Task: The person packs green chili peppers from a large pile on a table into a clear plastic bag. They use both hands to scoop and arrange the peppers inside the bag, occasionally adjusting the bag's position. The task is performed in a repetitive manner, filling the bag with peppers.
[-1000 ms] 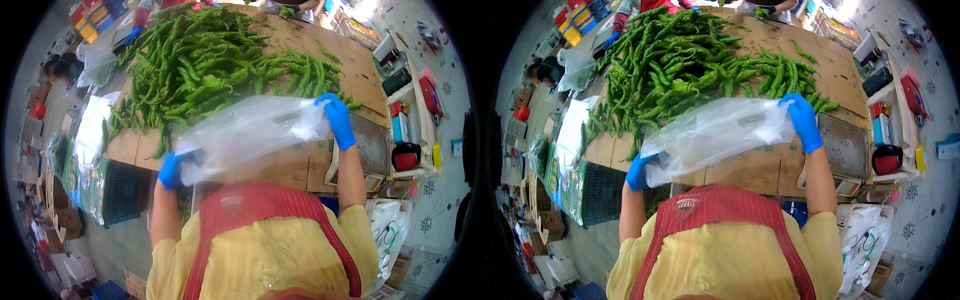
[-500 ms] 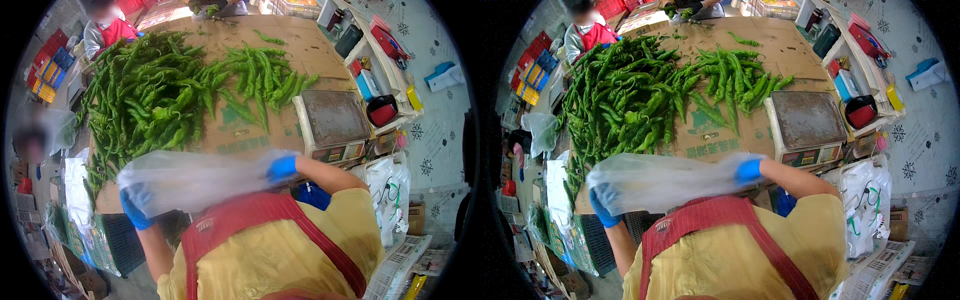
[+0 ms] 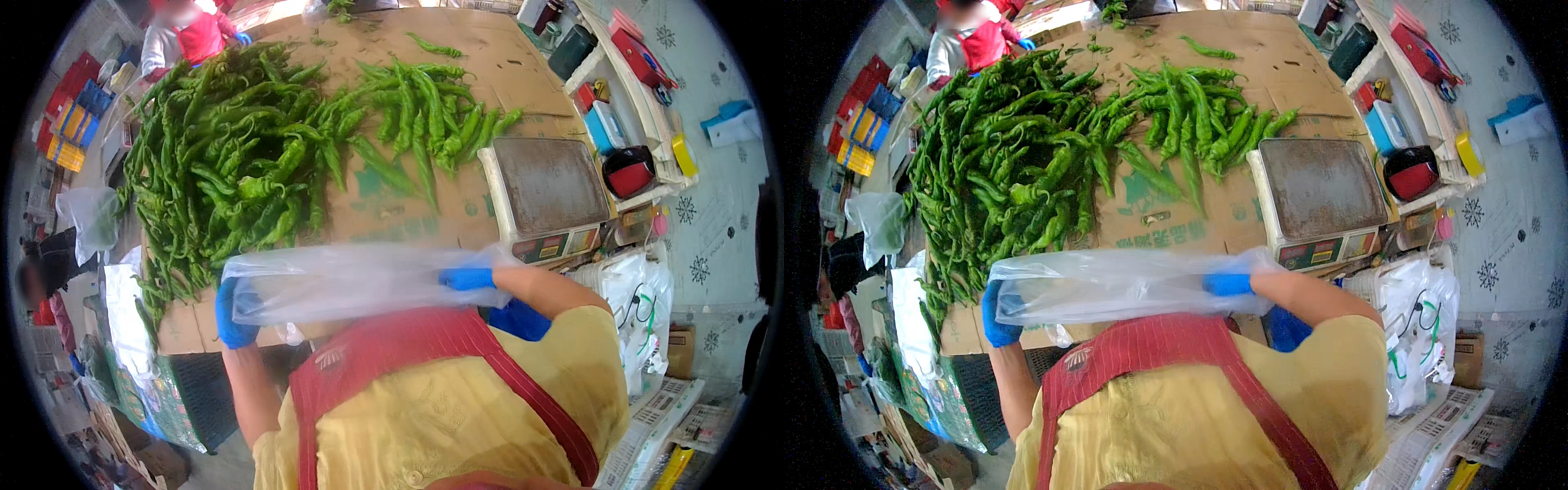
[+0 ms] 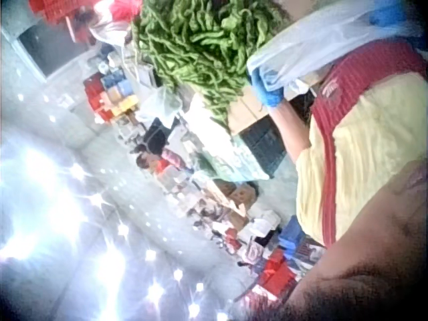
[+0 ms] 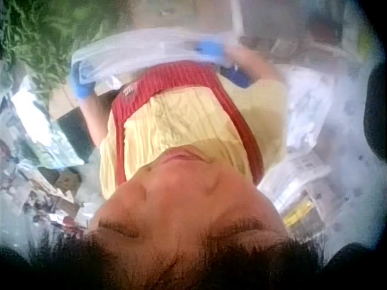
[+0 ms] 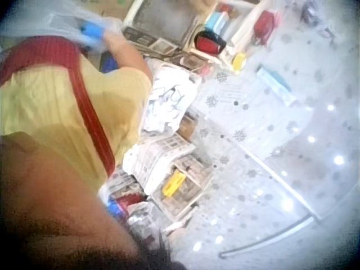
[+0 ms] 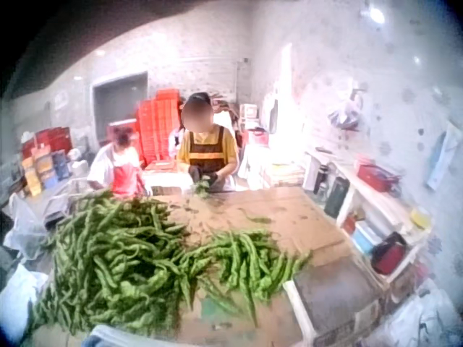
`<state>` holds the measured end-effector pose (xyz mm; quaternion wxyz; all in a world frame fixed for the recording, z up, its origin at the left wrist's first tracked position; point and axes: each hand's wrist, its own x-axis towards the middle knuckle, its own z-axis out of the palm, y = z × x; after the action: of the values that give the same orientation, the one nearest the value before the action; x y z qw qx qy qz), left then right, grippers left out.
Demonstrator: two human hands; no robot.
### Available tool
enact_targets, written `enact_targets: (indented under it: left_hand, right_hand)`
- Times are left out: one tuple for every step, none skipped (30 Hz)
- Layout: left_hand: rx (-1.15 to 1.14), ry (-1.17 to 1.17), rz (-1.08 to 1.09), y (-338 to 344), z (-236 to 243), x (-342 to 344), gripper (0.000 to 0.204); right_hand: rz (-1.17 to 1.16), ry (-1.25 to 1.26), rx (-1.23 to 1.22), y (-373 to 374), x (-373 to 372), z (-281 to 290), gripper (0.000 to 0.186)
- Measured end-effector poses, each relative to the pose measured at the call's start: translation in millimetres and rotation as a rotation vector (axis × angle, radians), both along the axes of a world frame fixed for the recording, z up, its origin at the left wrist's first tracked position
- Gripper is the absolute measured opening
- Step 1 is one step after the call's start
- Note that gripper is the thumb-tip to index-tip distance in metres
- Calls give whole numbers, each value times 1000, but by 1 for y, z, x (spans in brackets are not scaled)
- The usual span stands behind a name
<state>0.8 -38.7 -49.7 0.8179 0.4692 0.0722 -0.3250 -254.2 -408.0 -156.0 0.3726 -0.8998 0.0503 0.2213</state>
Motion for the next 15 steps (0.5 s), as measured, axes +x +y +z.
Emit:
enact_targets:
  left_hand:
    - [66,51,16,18,-30,6,36]
    - [172,37,-48,-1,-18,-8,37]
    - [278,58,-132,-6,-31,-15,38]
    - [379,86,-219,-10,-46,-21,38]
    - [520,-93,-285,-37,-39,-37,37]
    - [653,-269,-353,-64,-31,-50,36]
    - [635,-200,-432,-74,-39,-54,36]
    - [616,-137,-505,-80,-51,-56,37]
    - [546,-174,-524,-84,-57,-57,35]
    - [548,-150,-536,-86,-48,-57,35]
    - [549,-123,-540,-87,-33,-57,34]
    - [547,-98,-537,-86,-25,-55,34]
    - [548,-64,-452,-80,-28,-53,35]
    - [522,-36,-397,-73,-28,-52,35]
    - [495,-8,-343,-66,-26,-51,35]
  right_hand:
    - [37,-35,24,8,0,15,27]
    - [117,-117,136,13,17,37,29]
    - [202,-192,253,19,34,60,31]
    - [282,-264,367,20,57,78,34]
    - [99,-209,686,11,78,97,33]
    - [-97,-141,994,-1,101,110,32]
    - [-375,-330,1050,-3,126,110,27]
    - [-651,-526,1089,-5,151,105,24]
    - [-691,-672,662,-24,176,74,23]
    - [-712,-792,228,-39,192,30,23]
    - [-657,-767,60,-43,193,-8,23]
    - [-591,-742,-107,-47,191,-42,24]
    - [-520,-716,-272,-49,191,-60,25]
    - [-521,-641,-232,-48,192,-66,27]
    - [-523,-565,-194,-47,193,-71,30]
